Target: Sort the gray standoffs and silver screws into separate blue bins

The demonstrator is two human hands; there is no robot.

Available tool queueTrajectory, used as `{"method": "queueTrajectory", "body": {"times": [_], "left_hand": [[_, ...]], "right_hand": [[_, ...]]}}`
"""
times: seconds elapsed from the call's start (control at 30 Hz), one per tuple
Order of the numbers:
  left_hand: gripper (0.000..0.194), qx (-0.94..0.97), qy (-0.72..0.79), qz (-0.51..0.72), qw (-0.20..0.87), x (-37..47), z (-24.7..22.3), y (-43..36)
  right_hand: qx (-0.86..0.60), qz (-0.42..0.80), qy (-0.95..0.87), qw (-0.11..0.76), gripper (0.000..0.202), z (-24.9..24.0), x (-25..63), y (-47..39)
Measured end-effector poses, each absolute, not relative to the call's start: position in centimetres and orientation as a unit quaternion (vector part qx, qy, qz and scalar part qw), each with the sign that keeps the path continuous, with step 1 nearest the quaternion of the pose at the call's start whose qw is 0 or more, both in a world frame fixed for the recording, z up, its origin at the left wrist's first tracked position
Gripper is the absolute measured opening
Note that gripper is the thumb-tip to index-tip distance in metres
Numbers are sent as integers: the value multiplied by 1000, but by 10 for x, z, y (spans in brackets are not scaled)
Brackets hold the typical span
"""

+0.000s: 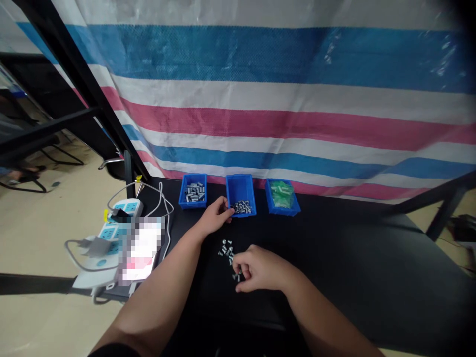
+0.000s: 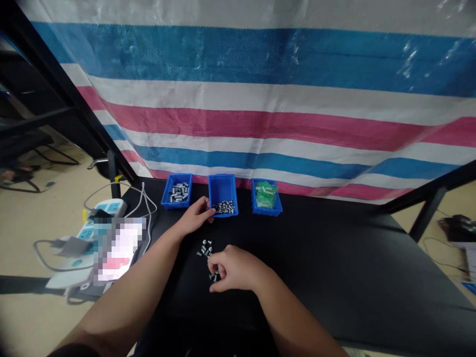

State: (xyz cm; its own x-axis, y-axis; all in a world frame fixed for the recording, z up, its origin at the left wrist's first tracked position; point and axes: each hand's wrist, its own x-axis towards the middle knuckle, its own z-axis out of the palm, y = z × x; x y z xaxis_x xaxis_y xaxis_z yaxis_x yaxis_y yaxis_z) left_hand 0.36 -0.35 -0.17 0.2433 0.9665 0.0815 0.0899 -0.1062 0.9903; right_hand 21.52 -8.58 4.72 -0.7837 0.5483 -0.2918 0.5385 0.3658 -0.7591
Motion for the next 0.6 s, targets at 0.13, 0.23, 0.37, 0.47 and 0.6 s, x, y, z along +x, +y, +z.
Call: {"method": "queueTrajectory", "body": {"times": [0.13,0.23,0.37,0.47,0.6], "left_hand": [[30,603,430,438,510,4,-3,-3],[31,605,430,438,507,4,-3,-2],[31,604,426,439,511,4,-3,-3],[31,599,425,441,516,5,-2,-3],[32,592,419,446,524,5,0,-3]], "right_hand": [[-331,390,-858,31,12,44,211,-89],[-349,356,-863,77,6,42,209,-88],[-358,365,-851,118,6,42,213,-84],[-342,421,-830,129,7,44,220,-80],[-344,453,-795,212,10,45,227,-71]]}}
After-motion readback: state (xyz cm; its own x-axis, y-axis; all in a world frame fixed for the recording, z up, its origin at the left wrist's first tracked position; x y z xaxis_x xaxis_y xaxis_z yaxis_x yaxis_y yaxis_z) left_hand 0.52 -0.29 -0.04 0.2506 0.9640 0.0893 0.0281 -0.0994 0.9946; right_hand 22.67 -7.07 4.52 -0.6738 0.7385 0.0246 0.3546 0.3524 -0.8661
